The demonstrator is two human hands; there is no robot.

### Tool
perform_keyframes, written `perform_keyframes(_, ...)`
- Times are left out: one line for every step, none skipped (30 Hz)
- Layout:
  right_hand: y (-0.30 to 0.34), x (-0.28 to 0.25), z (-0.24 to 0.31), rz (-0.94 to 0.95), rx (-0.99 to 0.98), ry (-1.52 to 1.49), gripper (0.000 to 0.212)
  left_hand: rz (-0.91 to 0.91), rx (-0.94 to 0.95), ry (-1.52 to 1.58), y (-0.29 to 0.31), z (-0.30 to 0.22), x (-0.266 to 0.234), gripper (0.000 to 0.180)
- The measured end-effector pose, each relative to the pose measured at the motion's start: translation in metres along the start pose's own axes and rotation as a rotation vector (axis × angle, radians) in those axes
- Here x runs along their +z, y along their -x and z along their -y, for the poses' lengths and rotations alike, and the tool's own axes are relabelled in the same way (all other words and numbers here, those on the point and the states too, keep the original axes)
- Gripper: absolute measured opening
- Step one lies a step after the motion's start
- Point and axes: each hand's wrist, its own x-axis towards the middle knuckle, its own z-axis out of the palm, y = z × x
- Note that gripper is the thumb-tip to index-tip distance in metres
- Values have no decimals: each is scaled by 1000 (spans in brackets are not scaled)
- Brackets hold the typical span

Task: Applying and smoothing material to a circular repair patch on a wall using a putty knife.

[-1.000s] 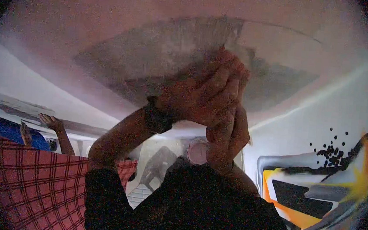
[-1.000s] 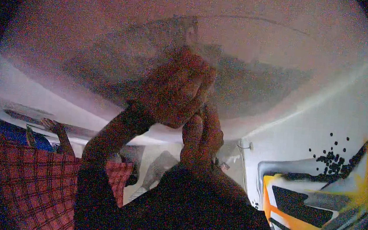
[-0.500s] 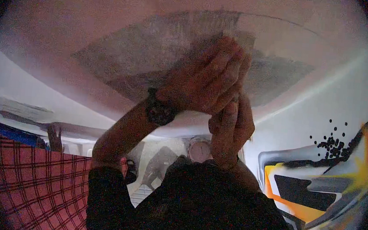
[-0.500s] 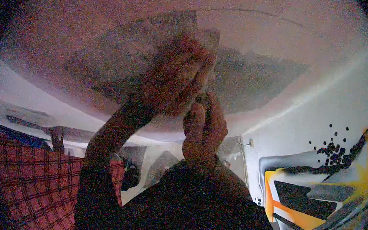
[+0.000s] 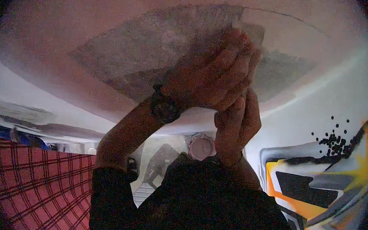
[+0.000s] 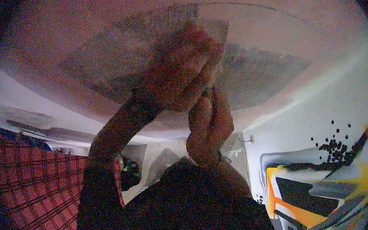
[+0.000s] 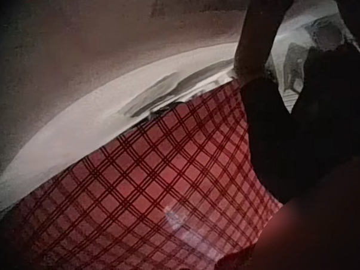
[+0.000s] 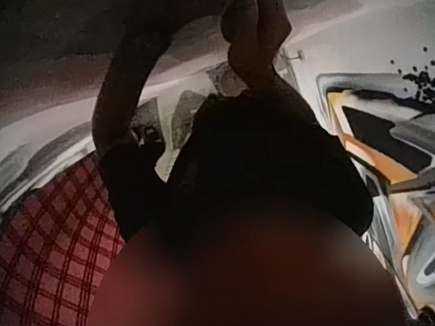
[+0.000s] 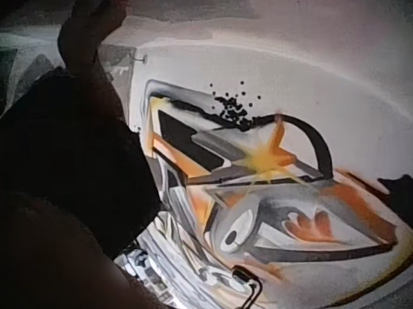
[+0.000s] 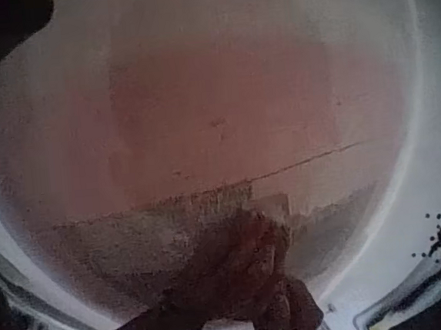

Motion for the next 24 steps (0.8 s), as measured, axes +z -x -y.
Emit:
perform_keyframes(2,-1,0,-12,34,24,29,83,-54,57,2,-2,1,36)
perform_keyframes(0,0,-1,-12,35,24,29,84,-54,58,2,0,3,36)
perform_keyframes(-3,2,-4,-9,31,7,29,44,-26,22,1,4,6,37)
perform_keyframes(-7,3,-6,-6,29,-10,28,4,1,-12,1,7,8,38)
perform_keyframes(-7,3,-6,-7,36,-6,28,7,-4,-7,4,3,7,38)
perform_keyframes(-8,2,-5,8,27,27,28,35,-16,6,11,-5,6,38)
perform_keyframes(-7,1,-4,23,19,61,28,63,-28,18,18,-15,4,38)
perform_keyframes(-1,-1,-6,24,13,57,28,84,-31,21,23,-19,2,38)
perform_keyframes(9,-7,-13,18,66,92,28,102,-32,23,26,-18,4,38)
perform_keyframes(11,-10,-19,13,119,126,28,120,-33,24,26,-14,6,39)
perform_keyframes(11,-9,-21,10,123,128,28,122,-34,28,25,-12,4,39)
perform_keyframes(11,-7,-22,7,75,140,28,145,19,-25,21,-7,0,38)
perform_keyframes(11,-7,-25,3,28,153,29,169,72,-78,20,-4,-2,37)
perform_keyframes(12,-8,-24,5,33,155,29,173,68,-76,19,-4,-4,37)
perform_keyframes(14,-9,-25,27,46,149,29,123,42,-40,19,-5,-5,36)
perform_keyframes(15,-11,-25,49,59,143,29,72,17,-6,19,-7,-6,36)
perform_keyframes(15,-9,-26,79,68,125,29,81,16,-19,23,-10,-9,36)
perform_keyframes(12,-8,-30,80,59,120,29,87,12,-18,31,-13,-5,35)
perform_keyframes(10,-6,-34,78,43,108,30,94,8,-18,34,-12,-1,35)
perform_keyframes(15,-7,-33,73,41,104,30,98,5,-12,32,-12,-3,35)
perform_keyframes(15,-7,-31,71,48,106,30,79,2,-13,26,-8,-5,35)
perform_keyframes(12,-5,-28,71,9,154,31,60,-2,-13,24,-7,-6,35)
perform_keyframes(9,-2,-25,78,-35,196,31,62,-4,-17,25,-7,-8,35)
perform_keyframes(14,-4,-23,82,-35,193,31,69,19,-46,27,-8,-10,35)
